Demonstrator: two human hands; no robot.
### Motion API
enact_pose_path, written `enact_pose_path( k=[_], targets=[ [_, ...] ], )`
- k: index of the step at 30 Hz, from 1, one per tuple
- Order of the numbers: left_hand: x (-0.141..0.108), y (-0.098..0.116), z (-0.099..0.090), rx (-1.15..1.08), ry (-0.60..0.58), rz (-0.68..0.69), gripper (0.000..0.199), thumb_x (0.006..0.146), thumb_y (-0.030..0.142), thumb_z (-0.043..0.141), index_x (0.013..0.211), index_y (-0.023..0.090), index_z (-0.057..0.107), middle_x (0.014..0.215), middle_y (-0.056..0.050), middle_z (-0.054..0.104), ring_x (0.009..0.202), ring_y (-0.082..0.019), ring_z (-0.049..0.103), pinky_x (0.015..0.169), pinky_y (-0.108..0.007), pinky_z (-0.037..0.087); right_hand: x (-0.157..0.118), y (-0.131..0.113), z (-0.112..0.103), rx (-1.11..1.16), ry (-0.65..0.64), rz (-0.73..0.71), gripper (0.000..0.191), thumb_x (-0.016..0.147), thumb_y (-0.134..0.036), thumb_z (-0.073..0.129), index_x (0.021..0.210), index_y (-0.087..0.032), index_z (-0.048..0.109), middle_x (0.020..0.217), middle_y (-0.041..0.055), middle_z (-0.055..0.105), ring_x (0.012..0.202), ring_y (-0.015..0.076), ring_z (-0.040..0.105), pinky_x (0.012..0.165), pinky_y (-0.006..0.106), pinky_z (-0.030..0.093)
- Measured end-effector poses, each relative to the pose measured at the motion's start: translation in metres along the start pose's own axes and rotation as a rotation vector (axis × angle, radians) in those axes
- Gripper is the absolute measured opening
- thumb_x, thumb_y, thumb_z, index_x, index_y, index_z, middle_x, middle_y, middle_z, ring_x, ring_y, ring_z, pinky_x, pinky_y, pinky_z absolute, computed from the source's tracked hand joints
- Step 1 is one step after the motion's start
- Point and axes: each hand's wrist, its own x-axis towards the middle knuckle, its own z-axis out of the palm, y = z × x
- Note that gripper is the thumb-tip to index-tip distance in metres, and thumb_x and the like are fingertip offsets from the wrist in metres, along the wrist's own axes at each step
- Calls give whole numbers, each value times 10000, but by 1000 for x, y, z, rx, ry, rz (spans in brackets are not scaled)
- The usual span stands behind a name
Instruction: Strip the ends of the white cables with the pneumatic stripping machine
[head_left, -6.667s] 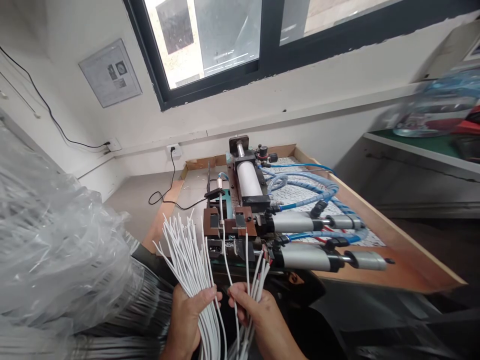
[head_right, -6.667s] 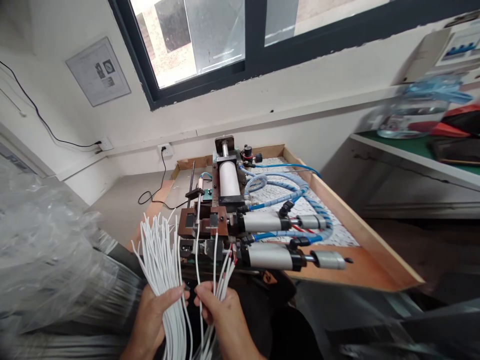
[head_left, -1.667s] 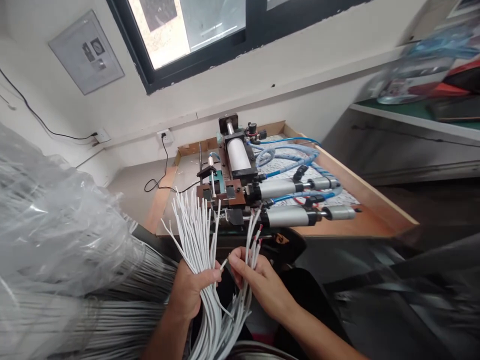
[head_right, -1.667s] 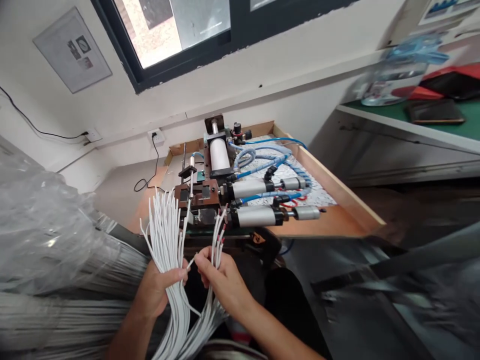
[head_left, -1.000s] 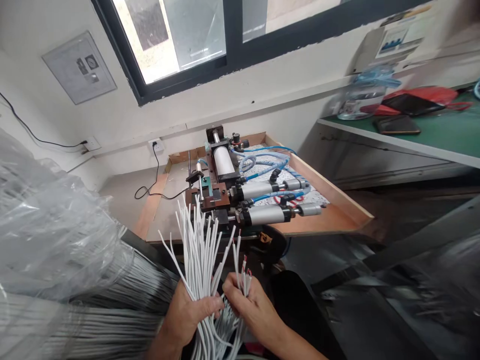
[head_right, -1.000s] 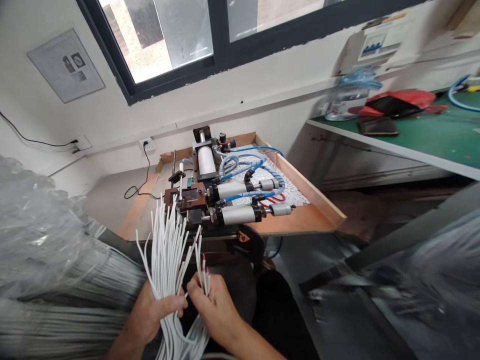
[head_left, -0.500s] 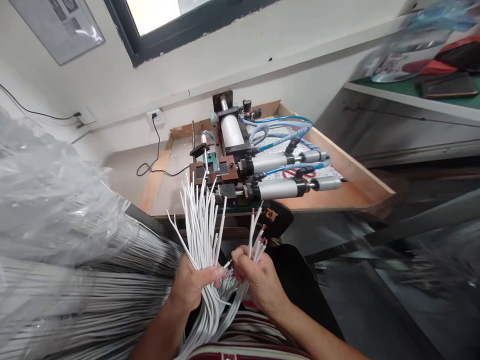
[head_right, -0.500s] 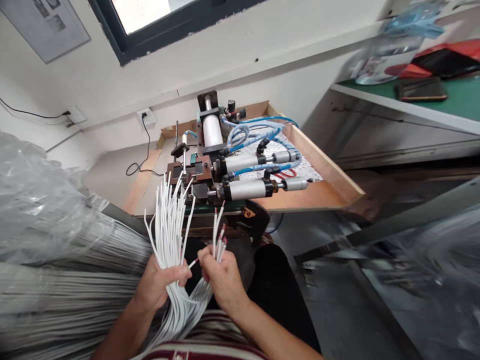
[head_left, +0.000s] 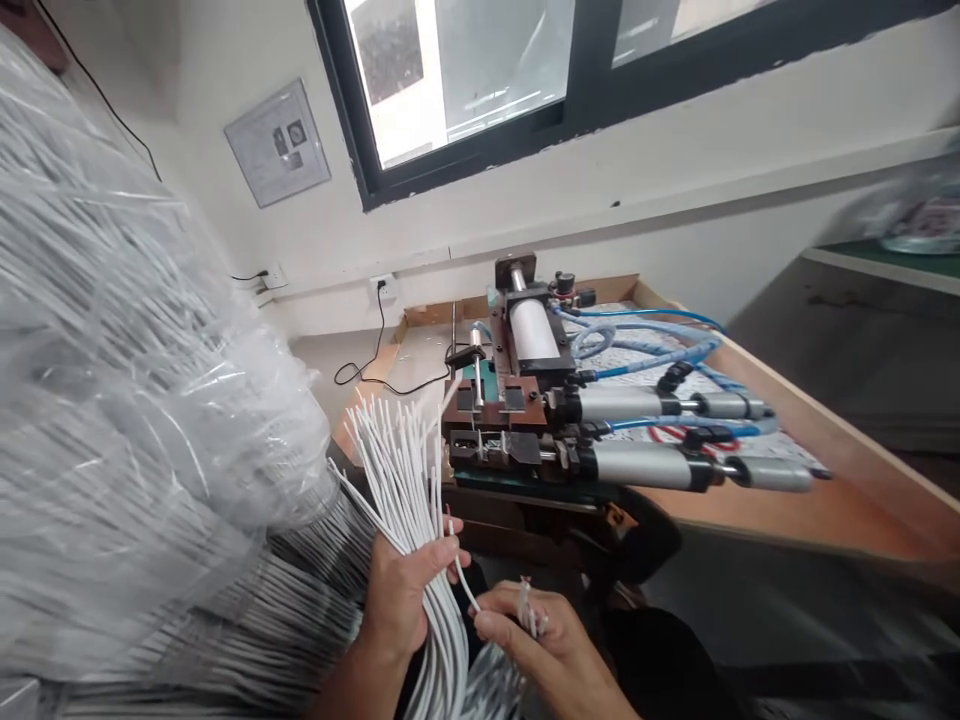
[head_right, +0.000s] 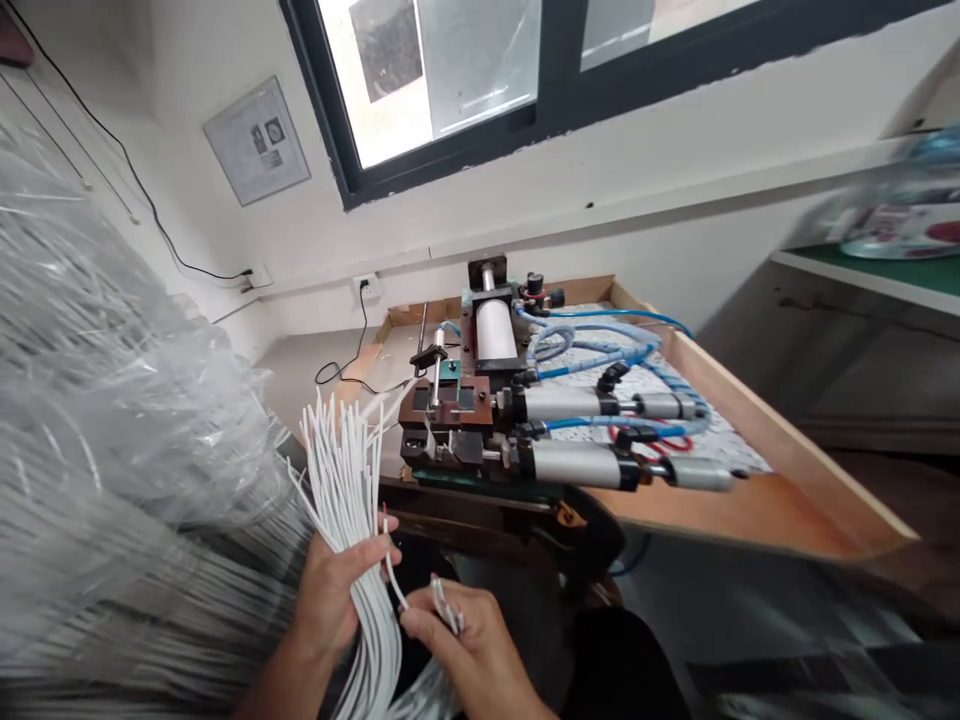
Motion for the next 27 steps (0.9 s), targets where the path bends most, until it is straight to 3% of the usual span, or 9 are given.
enact_pose_path(
  k=[5,11,14,16,19,23,27],
  targets=[
    [6,8,-2,57,40,116,128,585,186,654,671,100,616,563,-38,619,459,-91,519,437,-189,380,-2,0,-2,-2,52,21,343,757,-403,467,586,-129,580,570,10,472,557,106,421,546,208,332],
    [18,14,-5,128,132,225,108,524,148,675,558,114,579,431,22,529,409,-76,465,439,-196,379,-1,-6,-15,8,17,16,342,749,-392,484,554,-128,578,560,8,475,528,94,416,527,206,318],
    [28,17,-7,88,193,261,110,535,166,668,549,118,570,419,25,518,402,-79,465,429,-200,379,5,-4,-22,76,91,76,349,731,-413,508,549,-123,576,526,1,445,503,85,391,497,206,299],
    [33,20,-7,70,223,243,122,538,175,674,570,117,572,446,19,537,415,-84,487,433,-200,394,13,-2,-25,184,217,128,339,711,-432,530,593,-120,586,524,0,453,492,80,373,479,204,287],
    [36,21,-2,73,235,114,192,526,196,697,659,101,598,546,-15,602,496,-123,561,479,-228,456,31,-1,-26,348,366,164,334,684,-440,565,662,-109,604,556,16,499,487,72,368,463,198,279],
    [36,19,8,76,214,-14,283,541,235,697,760,78,610,695,-83,654,633,-206,619,580,-315,510,56,-5,-24,549,437,183,319,659,-417,605,701,-102,618,579,20,520,463,50,358,441,180,267],
    [39,21,15,82,219,-18,312,525,226,710,782,89,597,679,-66,652,648,-232,626,590,-340,518,71,-6,-23,678,450,201,309,631,-402,638,680,-97,619,561,11,515,438,28,337,415,163,233]
  ],
)
